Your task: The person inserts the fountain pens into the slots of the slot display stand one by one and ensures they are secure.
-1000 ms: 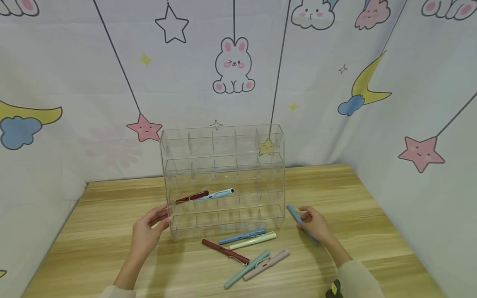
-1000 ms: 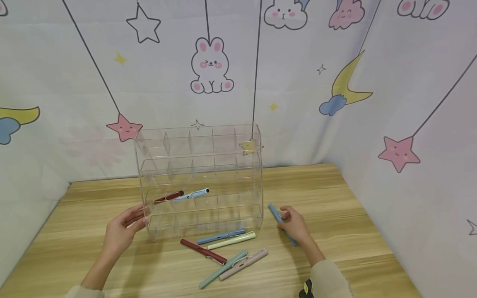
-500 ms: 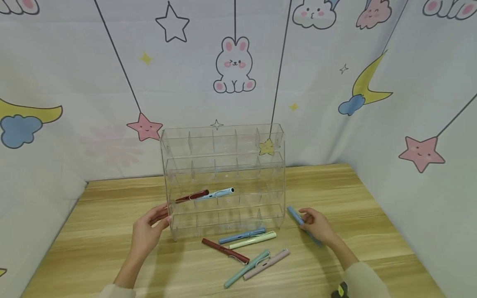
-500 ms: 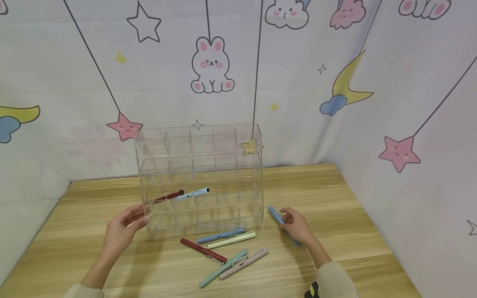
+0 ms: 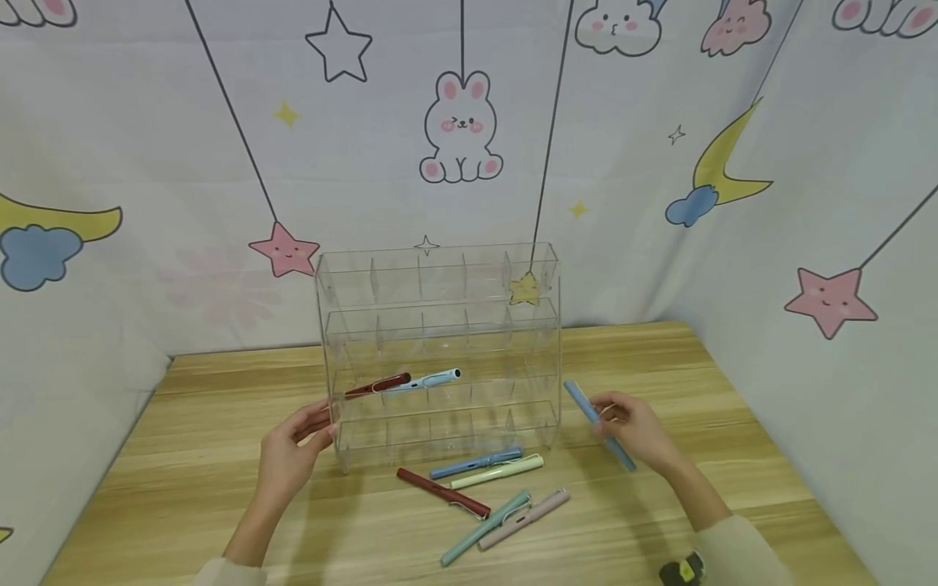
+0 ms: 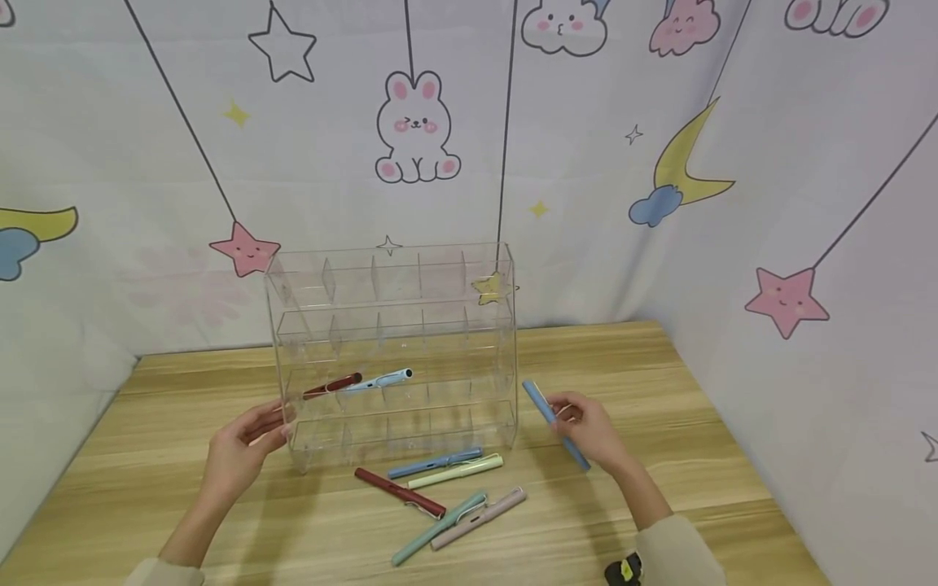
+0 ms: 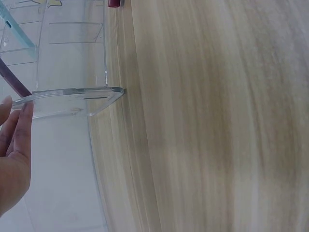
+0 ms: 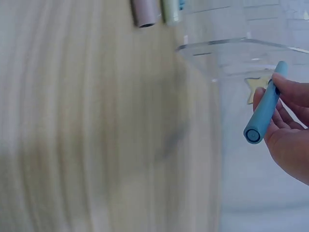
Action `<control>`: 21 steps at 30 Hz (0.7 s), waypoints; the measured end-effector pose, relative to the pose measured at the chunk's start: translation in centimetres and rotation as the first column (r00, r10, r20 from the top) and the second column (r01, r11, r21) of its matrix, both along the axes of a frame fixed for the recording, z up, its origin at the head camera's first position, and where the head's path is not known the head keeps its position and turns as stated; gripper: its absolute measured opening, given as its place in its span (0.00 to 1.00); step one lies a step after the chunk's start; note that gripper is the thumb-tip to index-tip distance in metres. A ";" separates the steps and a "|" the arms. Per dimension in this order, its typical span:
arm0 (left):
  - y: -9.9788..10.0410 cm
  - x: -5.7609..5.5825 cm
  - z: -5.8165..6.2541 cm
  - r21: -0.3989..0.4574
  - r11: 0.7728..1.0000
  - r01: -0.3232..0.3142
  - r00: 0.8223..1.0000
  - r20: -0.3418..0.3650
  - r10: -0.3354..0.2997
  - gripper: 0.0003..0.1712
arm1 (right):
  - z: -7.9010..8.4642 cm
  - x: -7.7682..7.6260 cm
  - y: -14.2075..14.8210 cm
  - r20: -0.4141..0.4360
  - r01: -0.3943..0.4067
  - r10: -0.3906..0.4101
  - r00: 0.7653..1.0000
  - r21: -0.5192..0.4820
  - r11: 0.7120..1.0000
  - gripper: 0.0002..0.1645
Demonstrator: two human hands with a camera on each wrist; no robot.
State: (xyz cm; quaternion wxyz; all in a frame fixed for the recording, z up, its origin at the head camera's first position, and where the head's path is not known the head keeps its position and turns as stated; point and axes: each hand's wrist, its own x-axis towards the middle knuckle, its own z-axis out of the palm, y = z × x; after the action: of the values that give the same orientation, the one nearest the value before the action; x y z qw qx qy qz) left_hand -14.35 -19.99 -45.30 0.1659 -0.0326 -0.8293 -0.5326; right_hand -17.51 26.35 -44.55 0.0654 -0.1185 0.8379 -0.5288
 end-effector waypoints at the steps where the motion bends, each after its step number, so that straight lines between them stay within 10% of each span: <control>1: 0.0 0.0 0.0 -0.002 1.000 0.000 1.000 -0.003 0.000 0.19 | 0.4 0.0 -0.1 0.001 -0.005 0.005 1.000 -0.010 1.000 0.19; 21: 0.1 0.1 0.1 0.008 1.000 0.007 1.000 0.004 -0.007 0.20 | 5.2 0.3 -3.5 0.001 -0.043 0.044 0.999 -0.211 0.977 0.24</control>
State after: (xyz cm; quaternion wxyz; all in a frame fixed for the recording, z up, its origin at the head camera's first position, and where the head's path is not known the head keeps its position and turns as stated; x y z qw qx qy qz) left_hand -14.23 -19.93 -45.22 0.1627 -0.0336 -0.8273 -0.5366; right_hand -17.21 22.81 -39.39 0.0664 -0.1415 0.7741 -0.6135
